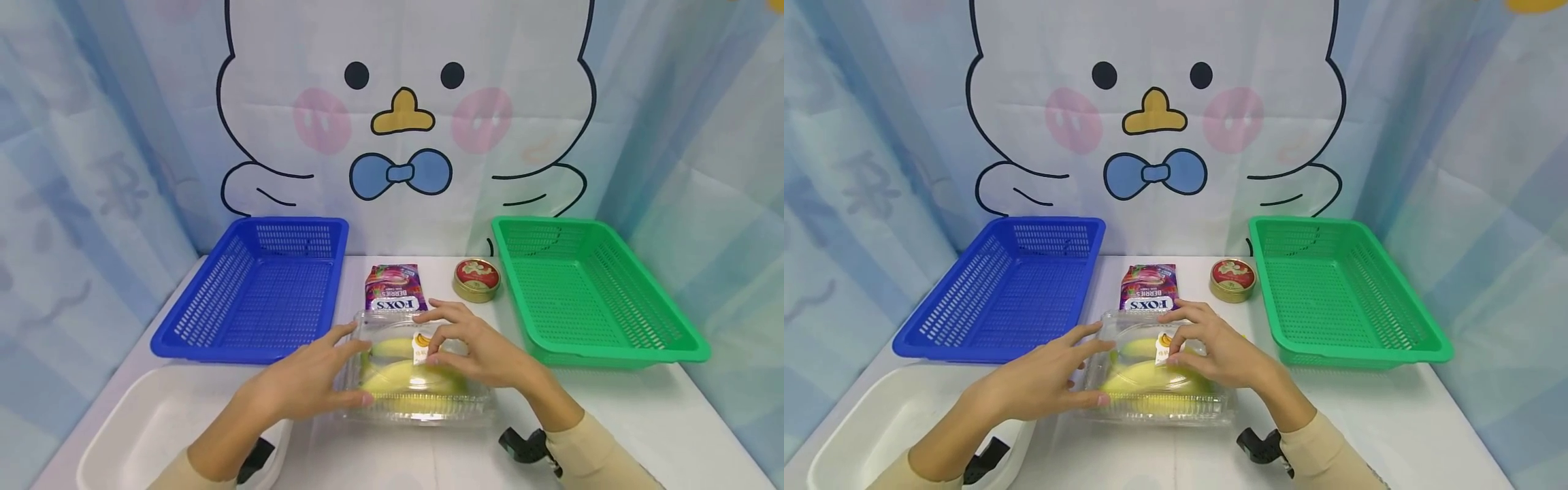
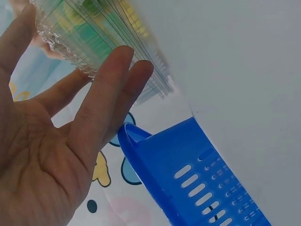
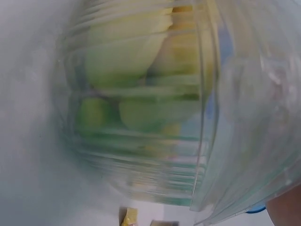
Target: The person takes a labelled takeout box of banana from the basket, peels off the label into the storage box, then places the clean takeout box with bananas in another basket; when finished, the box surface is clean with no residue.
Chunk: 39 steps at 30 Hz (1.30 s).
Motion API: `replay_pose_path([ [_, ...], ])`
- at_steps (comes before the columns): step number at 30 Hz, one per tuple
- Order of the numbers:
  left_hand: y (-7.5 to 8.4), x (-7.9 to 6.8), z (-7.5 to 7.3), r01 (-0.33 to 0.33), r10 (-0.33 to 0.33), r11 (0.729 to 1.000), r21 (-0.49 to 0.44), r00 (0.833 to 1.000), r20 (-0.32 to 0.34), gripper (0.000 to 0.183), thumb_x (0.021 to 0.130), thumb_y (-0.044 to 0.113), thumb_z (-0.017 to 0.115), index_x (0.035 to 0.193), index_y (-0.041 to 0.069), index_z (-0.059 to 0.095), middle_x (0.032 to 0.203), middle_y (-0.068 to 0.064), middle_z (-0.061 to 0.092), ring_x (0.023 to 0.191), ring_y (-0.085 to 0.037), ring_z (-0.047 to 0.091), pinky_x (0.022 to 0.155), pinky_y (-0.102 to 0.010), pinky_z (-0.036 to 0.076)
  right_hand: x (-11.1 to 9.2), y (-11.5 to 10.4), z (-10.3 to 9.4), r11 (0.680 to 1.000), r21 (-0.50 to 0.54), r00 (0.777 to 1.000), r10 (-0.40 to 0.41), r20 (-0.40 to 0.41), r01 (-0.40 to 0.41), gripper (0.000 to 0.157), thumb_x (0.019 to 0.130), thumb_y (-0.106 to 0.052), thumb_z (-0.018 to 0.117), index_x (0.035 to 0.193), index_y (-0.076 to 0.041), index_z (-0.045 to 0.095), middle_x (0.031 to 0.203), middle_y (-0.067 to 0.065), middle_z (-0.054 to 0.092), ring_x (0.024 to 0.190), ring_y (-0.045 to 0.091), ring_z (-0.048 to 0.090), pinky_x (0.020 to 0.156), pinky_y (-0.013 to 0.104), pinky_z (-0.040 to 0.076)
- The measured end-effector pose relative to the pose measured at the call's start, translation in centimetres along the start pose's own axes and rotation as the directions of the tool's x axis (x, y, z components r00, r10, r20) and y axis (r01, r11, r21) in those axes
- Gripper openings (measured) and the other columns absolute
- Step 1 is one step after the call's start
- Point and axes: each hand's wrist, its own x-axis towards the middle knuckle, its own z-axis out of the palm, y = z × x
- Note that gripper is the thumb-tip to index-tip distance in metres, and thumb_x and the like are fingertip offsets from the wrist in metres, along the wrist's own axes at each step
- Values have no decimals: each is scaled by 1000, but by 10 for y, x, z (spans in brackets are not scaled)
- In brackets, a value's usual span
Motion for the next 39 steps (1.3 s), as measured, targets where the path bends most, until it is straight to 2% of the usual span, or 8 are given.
replay_pose_path([
  [5,0,0,0,-1,1,1000,-1,1000,-3,77,87,62,73,151,23,53,168,-12,28,144,-42,44,110,-63,43,1,-2,0,999,47,1000,13,8,-13,15,94,-20,77,86,-30,69,142,5,60,150,40,33,118,67,28],
  [10,0,1,1,-4,4,1000,-1,1000,0,78,87,63,72,151,24,52,168,-13,27,143,-42,45,109,-62,45,-1,0,1,997,72,1000,29,-6,-28,16,95,-19,76,87,-31,69,143,0,58,149,34,35,119,64,29],
  [16,-1,0,2,-6,6,1000,2,1000,-6,78,87,63,73,151,24,52,168,-13,27,142,-41,46,109,-62,45,0,5,3,989,144,1000,29,-7,-27,13,99,-19,71,92,-30,69,146,1,56,146,29,41,117,56,38],
  [19,-1,-1,2,-4,4,1000,-7,1000,-1,78,87,61,74,150,22,53,168,-12,27,142,-41,46,109,-61,45,0,6,0,954,298,996,52,-69,-29,13,102,-10,63,94,-18,67,146,11,55,143,29,44,114,45,42],
  [23,-1,-1,2,0,0,1000,-11,1000,1,77,87,60,75,150,22,53,169,-11,25,143,-41,46,109,-61,45,1,4,-9,895,447,974,95,-204,7,9,103,2,57,94,0,61,143,19,54,140,27,45,107,28,47],
  [25,-1,-1,3,-2,2,1000,-9,1000,-6,78,87,61,74,150,21,53,169,-11,26,143,-41,45,110,-61,44,1,1,-11,894,447,969,110,-222,1,7,102,1,59,95,2,61,142,17,54,139,23,45,107,24,48],
  [30,0,1,5,-14,14,1000,1,1000,-24,78,88,61,73,151,20,52,169,-12,25,144,-41,43,111,-62,43,4,-11,-11,901,434,973,118,-198,-21,6,101,-2,62,97,0,64,140,13,55,135,18,50,112,26,45],
  [39,1,-3,4,-8,8,1000,-18,1000,-13,77,91,62,68,154,23,48,172,-10,17,145,-41,42,107,-63,47,16,-28,-11,910,415,974,86,-210,9,6,102,-3,62,97,-6,65,137,11,58,131,21,55,114,30,44],
])
